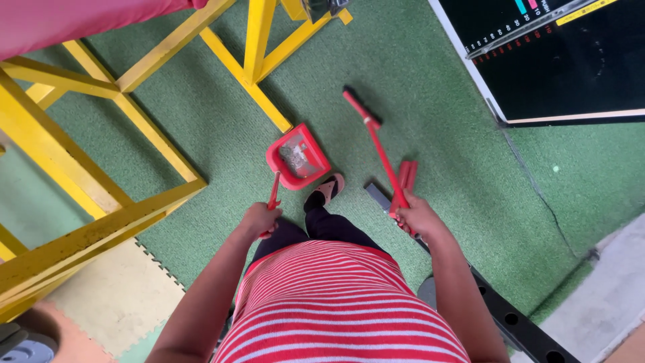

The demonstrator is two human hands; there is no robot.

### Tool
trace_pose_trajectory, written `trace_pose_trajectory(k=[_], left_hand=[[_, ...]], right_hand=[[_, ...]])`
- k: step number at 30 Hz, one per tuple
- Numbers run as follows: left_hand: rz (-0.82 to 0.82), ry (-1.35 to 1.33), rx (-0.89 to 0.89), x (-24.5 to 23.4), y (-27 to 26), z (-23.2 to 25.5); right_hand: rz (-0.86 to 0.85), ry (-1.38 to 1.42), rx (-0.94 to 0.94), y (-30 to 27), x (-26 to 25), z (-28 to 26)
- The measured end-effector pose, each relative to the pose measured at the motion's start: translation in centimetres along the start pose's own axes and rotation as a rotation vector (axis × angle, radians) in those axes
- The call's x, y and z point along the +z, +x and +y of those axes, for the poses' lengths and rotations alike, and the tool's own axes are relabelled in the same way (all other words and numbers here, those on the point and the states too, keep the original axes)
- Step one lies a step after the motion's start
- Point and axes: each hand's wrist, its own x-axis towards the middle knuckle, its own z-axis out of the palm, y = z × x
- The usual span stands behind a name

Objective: Sweep the green artificial turf floor in a gym using a hand broom and dustpan.

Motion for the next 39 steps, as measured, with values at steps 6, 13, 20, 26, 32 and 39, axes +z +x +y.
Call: trace_pose_trajectory(k=[6,13,20,26,32,39], left_hand=[[-0.129,-0.186,0.025,-0.4,1.5,2.6],[-0.195,-0.344,0.063,1.5,2.2,7.5],[-0.236,-0.315,0.129,2.1,3.6,9.4],[-0.294,-0.365,0.105,0.2,4.9,10.6],[-0.365,-0.392,0.043,-2.0,6.1,10.9],[-0.415,-0.619,-0.022,-0.5,9.1,10.7]], right_hand=[[0.095,0.093,-0.058,-0.5,-2.2,-3.4],[0.139,0.148,-0.015,0.1,-2.0,-6.2],[0.122,0.287,-0.156,-0.1,0.8,-6.5],[0.105,0.337,-0.218,-0.1,3.0,-6.8],[0.149,0.223,-0.161,0.3,5.0,-8.5],[0.112,0.178,-0.088,2.7,3.0,-10.8]])
